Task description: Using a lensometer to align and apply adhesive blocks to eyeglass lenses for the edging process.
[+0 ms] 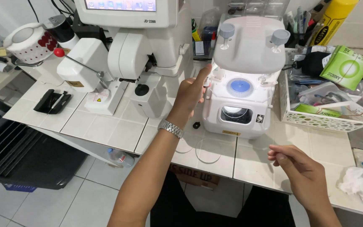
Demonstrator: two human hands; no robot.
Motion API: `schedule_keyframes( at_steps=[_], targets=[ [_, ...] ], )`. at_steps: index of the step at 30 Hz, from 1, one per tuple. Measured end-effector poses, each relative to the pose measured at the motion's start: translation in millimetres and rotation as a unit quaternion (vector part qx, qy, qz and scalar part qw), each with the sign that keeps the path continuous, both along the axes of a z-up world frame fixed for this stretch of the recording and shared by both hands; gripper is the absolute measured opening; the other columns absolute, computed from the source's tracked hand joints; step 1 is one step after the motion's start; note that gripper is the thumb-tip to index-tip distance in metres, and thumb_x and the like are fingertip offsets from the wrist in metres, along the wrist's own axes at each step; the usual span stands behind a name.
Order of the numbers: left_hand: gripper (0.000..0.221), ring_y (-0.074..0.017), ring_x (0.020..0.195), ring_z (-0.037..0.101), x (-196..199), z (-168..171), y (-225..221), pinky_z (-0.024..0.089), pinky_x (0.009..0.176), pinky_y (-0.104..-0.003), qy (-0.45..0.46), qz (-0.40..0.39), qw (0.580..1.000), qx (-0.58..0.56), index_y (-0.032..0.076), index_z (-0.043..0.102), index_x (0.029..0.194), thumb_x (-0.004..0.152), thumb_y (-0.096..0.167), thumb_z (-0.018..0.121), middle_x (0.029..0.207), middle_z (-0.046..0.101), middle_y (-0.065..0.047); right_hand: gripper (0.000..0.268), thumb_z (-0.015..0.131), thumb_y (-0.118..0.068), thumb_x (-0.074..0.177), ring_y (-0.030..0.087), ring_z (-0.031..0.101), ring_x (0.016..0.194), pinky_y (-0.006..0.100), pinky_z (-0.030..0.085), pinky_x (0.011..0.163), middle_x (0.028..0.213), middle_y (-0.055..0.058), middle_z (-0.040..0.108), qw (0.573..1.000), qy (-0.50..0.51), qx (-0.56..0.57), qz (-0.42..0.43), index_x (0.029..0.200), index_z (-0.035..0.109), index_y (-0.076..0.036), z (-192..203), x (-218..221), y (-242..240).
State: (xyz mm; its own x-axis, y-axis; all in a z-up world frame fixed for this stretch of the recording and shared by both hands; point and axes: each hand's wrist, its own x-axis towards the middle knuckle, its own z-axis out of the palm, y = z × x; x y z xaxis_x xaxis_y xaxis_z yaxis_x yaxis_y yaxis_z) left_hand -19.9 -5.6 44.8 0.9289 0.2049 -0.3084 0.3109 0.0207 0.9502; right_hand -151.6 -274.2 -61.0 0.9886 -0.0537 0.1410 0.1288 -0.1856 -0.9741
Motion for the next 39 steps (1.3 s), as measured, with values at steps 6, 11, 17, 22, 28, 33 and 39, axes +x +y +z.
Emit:
schedule_keyframes(
  at_steps=[6, 11, 17, 22, 28, 33, 39],
  targets=[
    [0.053, -0.0091, 0.055, 0.025, -0.3, 6.4, -0.6, 0.025, 0.053, -0.022, 0.000, -0.006, 0.999, -0.045, 0.010, 0.050, 0.089, 0.070, 0.057, 0.065, 0.068, 0.041, 0.000, 0.023, 0.060, -0.002, 0.102, 0.025, 0.066, 0.085, 0.032, 0.054, 0.086, 0.093, 0.017, 0.075, 0.993, 0.088, 0.003, -0.084, 0.114, 0.078, 0.003, -7.4, -0.5, -0.5],
    [0.070, -0.0076, 0.058, 0.029, 2.8, 6.1, -0.7, 0.025, 0.049, -0.021, 0.001, 0.004, 0.997, -0.077, 0.003, 0.069, 0.117, 0.067, 0.052, 0.067, 0.063, 0.036, 0.000, 0.022, 0.061, -0.004, 0.102, 0.024, 0.068, 0.088, 0.031, 0.054, 0.090, 0.093, 0.019, 0.074, 0.984, 0.126, 0.010, -0.128, 0.116, 0.077, 0.003, -16.8, 0.4, -4.1],
    [0.046, -0.0080, 0.058, 0.032, 8.5, -40.6, 19.4, 0.029, 0.058, -0.024, -0.082, -0.051, 0.994, -0.053, 0.017, 0.054, 0.072, 0.085, 0.060, 0.059, 0.066, 0.049, 0.003, 0.021, 0.061, -0.002, 0.102, 0.024, 0.069, 0.086, 0.031, 0.055, 0.089, 0.091, 0.019, 0.074, 0.989, 0.081, 0.026, -0.118, 0.116, 0.075, 0.004, -36.5, 3.1, -16.3],
    [0.033, -0.0057, 0.080, 0.059, 11.5, -73.8, 30.7, 0.051, 0.076, -0.019, -0.211, -0.042, 0.974, 0.068, 0.009, 0.078, 0.108, 0.084, 0.032, 0.077, 0.086, 0.070, 0.006, 0.023, 0.060, -0.003, 0.102, 0.024, 0.069, 0.087, 0.031, 0.055, 0.089, 0.091, 0.018, 0.075, 0.989, 0.103, 0.015, -0.101, 0.115, 0.077, 0.003, -32.9, 2.8, -14.9],
    [0.031, -0.0085, 0.084, 0.063, 12.6, -84.0, 30.6, 0.054, 0.080, -0.022, -0.245, -0.044, 0.967, 0.060, 0.008, 0.076, 0.105, 0.086, 0.032, 0.077, 0.088, 0.071, 0.003, 0.023, 0.060, -0.002, 0.101, 0.024, 0.071, 0.088, 0.031, 0.058, 0.090, 0.092, 0.018, 0.075, 0.993, 0.078, 0.008, -0.091, 0.115, 0.077, 0.003, -41.0, 0.4, -13.6],
    [0.030, -0.0095, 0.087, 0.064, 13.1, -89.8, 26.8, 0.055, 0.083, -0.022, -0.237, -0.022, 0.970, 0.047, 0.007, 0.075, 0.106, 0.087, 0.030, 0.076, 0.090, 0.071, 0.002, 0.023, 0.059, -0.003, 0.101, 0.023, 0.071, 0.089, 0.030, 0.058, 0.091, 0.092, 0.018, 0.076, 0.993, 0.082, -0.002, -0.089, 0.114, 0.077, 0.002, -39.3, 0.0, -10.9],
    [0.021, -0.0085, 0.083, 0.061, 20.2, -103.3, 15.2, 0.052, 0.080, -0.021, -0.251, 0.032, 0.966, -0.047, 0.007, 0.077, 0.096, 0.084, 0.023, 0.078, 0.087, 0.070, 0.003, 0.023, 0.059, -0.003, 0.102, 0.024, 0.071, 0.089, 0.031, 0.059, 0.090, 0.092, 0.018, 0.076, 0.993, 0.076, -0.017, -0.084, 0.116, 0.077, 0.002, -43.2, 1.1, -10.5]
  ],
)
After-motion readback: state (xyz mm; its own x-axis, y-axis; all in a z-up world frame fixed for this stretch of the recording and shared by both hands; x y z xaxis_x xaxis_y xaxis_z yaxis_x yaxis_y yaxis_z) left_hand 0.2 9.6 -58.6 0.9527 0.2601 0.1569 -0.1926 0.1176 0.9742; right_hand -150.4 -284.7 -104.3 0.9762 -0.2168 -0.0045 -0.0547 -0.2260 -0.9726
